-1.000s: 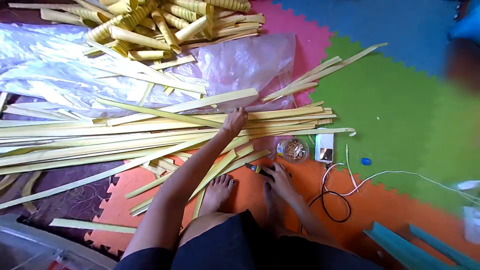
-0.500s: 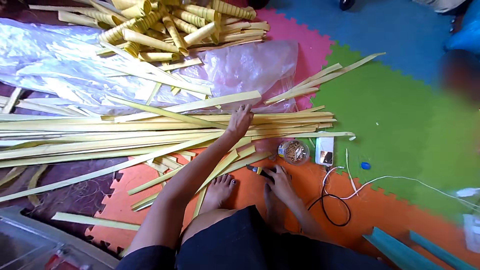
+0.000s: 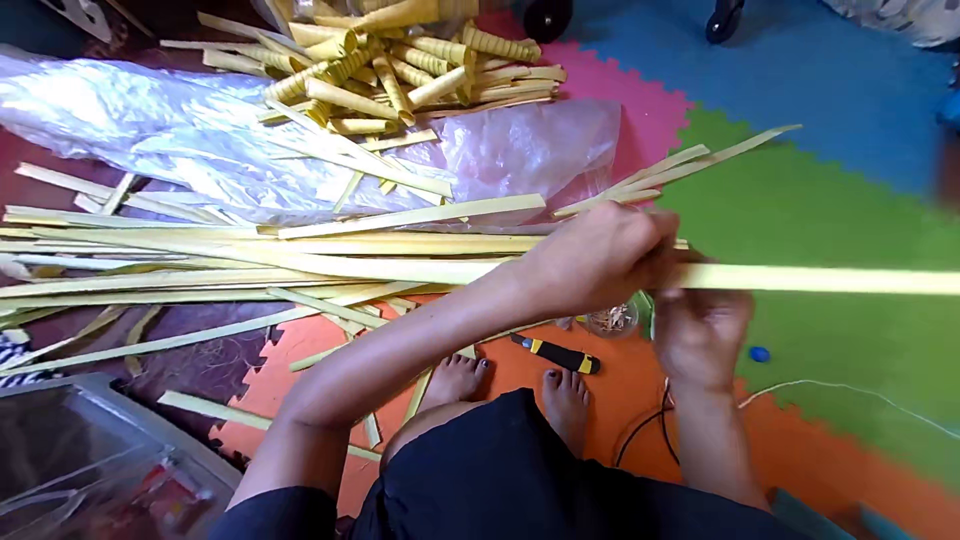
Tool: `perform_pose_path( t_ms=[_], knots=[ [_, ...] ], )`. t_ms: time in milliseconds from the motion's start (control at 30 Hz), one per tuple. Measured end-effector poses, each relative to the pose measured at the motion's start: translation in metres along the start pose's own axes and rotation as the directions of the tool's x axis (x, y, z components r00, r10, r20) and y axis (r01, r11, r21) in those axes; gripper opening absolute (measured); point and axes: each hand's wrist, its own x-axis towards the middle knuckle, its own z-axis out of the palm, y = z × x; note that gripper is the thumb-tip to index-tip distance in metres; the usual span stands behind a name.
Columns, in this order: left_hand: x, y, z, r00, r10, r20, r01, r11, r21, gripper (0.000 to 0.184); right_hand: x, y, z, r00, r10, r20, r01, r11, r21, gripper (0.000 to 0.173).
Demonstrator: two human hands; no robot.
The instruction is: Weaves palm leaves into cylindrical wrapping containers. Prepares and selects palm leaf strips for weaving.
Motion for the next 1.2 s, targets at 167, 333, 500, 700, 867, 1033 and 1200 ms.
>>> perform_pose_path(
  t_ms=[167,333,500,700,867,1033,1200],
  knots=[
    [0.003,-0.026,-0.015,0.919,0.118,0.377,0.047,0.916,-0.399,0.016,-0.007,-0.006,-0.041,0.998,-0.027,-0.056,0.035,0.989,0.141,0.022],
    [0.002,-0.022,0.001,0.948,0.141,0.285,-0.01,0.908,-0.418,0.019,-0.025,-0.006,-0.004,0.949,0.304,-0.082,-0.252,0.89,0.38,0.016],
    [-0.017,-0.021,0.009,0.961,0.033,0.275,0.118,0.85,-0.513,0.016,-0.014,-0.005,-0.004,0.98,0.165,-0.109,-0.122,0.937,0.326,0.017],
    [-0.024,-0.028,0.009,0.981,-0.025,0.194,0.108,0.897,-0.429,0.012,-0.018,0.004,0.006,0.916,0.402,0.01,-0.379,0.854,0.356,0.023],
    [-0.02,-0.026,0.024,0.958,0.055,-0.281,-0.104,0.981,-0.165,0.013,-0.051,0.014,0.051,0.771,0.261,0.581,-0.563,0.706,0.43,0.021],
    [-0.03,-0.07,0.019,0.961,0.061,-0.268,-0.041,0.996,0.079,0.022,-0.027,0.006,0.025,0.786,0.443,0.432,-0.609,0.429,0.667,0.024],
    [-0.217,-0.199,-0.069,0.723,-0.669,-0.171,0.667,0.612,0.425,0.032,0.002,-0.007,-0.242,0.857,0.385,-0.342,-0.148,0.82,0.552,0.026]
  ],
)
